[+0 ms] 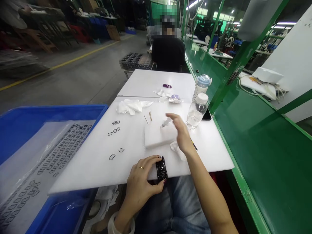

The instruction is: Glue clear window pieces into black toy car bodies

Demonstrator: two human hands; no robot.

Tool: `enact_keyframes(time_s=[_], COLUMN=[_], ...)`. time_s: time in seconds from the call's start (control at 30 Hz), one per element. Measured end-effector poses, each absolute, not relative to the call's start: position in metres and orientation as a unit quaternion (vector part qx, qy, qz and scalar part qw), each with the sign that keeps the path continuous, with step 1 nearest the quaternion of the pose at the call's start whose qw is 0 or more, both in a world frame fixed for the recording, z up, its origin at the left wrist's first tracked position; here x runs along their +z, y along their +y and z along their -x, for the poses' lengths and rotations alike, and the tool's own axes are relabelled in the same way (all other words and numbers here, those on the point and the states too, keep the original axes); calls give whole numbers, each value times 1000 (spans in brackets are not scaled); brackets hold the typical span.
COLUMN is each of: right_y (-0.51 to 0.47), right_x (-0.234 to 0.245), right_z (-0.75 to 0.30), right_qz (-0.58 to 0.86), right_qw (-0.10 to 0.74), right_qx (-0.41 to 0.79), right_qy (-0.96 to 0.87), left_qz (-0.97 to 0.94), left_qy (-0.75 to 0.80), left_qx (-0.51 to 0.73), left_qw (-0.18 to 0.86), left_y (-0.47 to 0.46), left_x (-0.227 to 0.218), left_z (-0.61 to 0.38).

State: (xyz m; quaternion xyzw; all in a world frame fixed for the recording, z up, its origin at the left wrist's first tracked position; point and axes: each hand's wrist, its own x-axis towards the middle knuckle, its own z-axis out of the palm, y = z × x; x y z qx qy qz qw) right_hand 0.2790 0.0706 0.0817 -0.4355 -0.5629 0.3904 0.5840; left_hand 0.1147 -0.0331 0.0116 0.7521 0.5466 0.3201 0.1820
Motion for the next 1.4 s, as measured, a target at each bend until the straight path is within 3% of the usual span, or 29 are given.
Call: enact_keyframes(time_s=[0.07,0.1,0.23,0.37,0.57,0.7,0.8,1.03,1.3,1.4], right_y=[47,34,2,10,18,16,15,16,16,13], right_x=[73,67,40,29,32,26,27,31,33,32], right_z=[-291,-296,-302,-303,-312,-314,-315,-310,-311,-335], right_qz=[505,542,618,630,625,635,640,638,652,640], right_qw=[611,584,354,279,274,304,327,281,355,452], right_qx=[237,166,-41,-139,-126,-106,-52,-19,142,165], right_qy=[-562,-581,-701,-712,-720,-702,-693,-717,-654,-599], left_qz=[-757,-761,-780,-736,-612,-627,-652,-692,-697,-689], left_qy=[543,542,517,517,719,725,697,667,686,702], left_qx=[325,321,311,372,329,285,297,273,210,179], left_qw=[164,154,165,229,24,-23,-33,-29,6,12], left_y=[-34,-35,-39,-38,-13,0,-1,-13,-2,-2], left_x=[8,7,12,24,19,11,9,13,19,21], left_z=[-116,-116,-110,-73,-9,-4,-6,-3,0,-1])
